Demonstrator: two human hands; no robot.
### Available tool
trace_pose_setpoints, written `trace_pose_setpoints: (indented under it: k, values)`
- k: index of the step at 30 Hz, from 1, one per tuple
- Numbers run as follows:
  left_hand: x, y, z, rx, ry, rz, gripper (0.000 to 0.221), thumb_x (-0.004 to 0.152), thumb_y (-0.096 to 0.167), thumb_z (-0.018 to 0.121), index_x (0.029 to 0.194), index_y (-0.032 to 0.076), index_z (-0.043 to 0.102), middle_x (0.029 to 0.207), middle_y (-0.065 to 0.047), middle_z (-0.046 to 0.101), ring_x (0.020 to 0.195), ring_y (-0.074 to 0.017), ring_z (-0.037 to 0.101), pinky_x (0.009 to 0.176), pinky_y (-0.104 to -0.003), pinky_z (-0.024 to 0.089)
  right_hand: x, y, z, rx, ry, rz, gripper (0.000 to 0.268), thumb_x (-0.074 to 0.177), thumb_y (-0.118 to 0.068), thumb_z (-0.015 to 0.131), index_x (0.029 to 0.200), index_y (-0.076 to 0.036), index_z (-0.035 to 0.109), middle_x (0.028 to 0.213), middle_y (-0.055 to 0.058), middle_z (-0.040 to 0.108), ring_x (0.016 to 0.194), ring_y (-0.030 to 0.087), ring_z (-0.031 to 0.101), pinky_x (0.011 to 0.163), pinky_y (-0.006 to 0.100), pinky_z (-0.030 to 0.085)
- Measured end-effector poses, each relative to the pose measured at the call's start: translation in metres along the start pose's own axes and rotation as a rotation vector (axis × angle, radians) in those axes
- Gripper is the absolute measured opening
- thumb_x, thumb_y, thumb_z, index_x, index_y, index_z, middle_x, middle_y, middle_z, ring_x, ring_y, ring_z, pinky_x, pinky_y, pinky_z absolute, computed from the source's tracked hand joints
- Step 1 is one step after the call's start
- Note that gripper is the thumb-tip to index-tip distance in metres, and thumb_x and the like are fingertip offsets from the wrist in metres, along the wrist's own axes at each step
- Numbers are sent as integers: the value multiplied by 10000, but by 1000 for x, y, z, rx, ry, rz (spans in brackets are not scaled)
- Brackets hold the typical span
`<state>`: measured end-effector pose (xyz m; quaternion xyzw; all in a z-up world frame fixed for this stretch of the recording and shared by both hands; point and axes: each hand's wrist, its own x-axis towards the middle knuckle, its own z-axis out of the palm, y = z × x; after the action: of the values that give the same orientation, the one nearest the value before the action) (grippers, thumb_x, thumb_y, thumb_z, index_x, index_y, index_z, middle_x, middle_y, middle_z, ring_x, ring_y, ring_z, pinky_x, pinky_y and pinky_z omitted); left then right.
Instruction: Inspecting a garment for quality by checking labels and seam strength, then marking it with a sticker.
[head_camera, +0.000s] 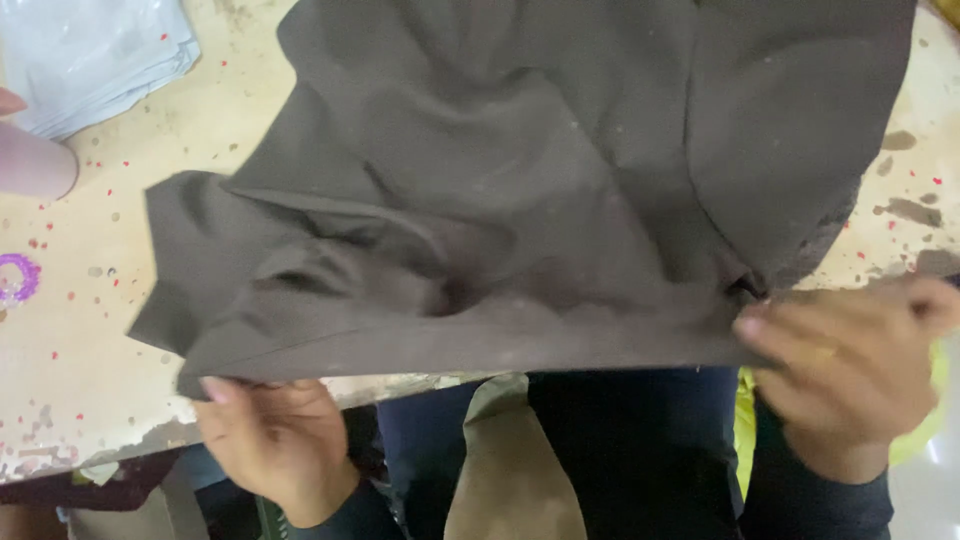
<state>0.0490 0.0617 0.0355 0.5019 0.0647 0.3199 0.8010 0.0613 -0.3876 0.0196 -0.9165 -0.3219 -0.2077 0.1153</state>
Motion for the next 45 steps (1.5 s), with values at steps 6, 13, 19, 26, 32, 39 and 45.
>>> trace_pose_setpoints:
  k: [6,13,19,26,32,39,45]
  values:
    - [12,-1,-1,61,5,40,446,1140,287,479,1530,73,450,1582,-99,496,1516,-214,478,1398,-370,369,54,-48,-34,-25,344,-457,206,918,57,676,929,-108,799,878,91,763,765,222,688,865,313,405]
    - [14,-3,-14,70,56,23,413,1135,293,491,1500,102,473,1577,-64,507,1502,-159,486,1377,-293,357,80,-64,-35,-56,409,-387,278,970,-85,567,839,-228,766,810,10,744,698,160,670,1002,391,202]
    - [15,-7,-20,115,-29,147,333,1175,270,467,1464,108,502,1561,-77,506,1517,-181,464,1404,-351,329,87,-60,-25,-19,535,-386,286,945,-99,565,751,-240,720,725,-17,710,598,138,640,992,384,181]
    - [-5,-6,-109,901,310,394,330,1061,254,506,804,119,350,819,-45,509,801,-173,511,764,-334,409,51,-43,-45,527,-168,71,355,798,-104,748,1139,-204,748,1079,-60,798,956,69,752,1113,445,530]
    - [19,11,-26,92,23,-150,547,1036,399,561,1482,84,521,1529,-131,557,1509,-308,517,1288,-547,471,65,-5,-25,440,-337,227,315,936,-355,552,1120,-227,774,910,-61,826,620,37,757,490,184,568]
    - [26,-14,18,1105,-647,-73,1076,943,354,708,1645,184,-89,1656,-165,-332,1547,-433,-320,1236,-681,-94,41,6,-1,43,-546,400,928,682,-771,651,1448,-258,547,1439,57,538,1302,262,507,1053,535,433]
    - [64,-29,-15,1333,-750,227,197,1033,255,561,1035,92,672,1322,-191,665,1408,-408,500,1059,-558,357,3,46,-9,320,-849,576,389,898,-242,565,1271,-343,608,985,-76,792,755,147,787,737,328,590]
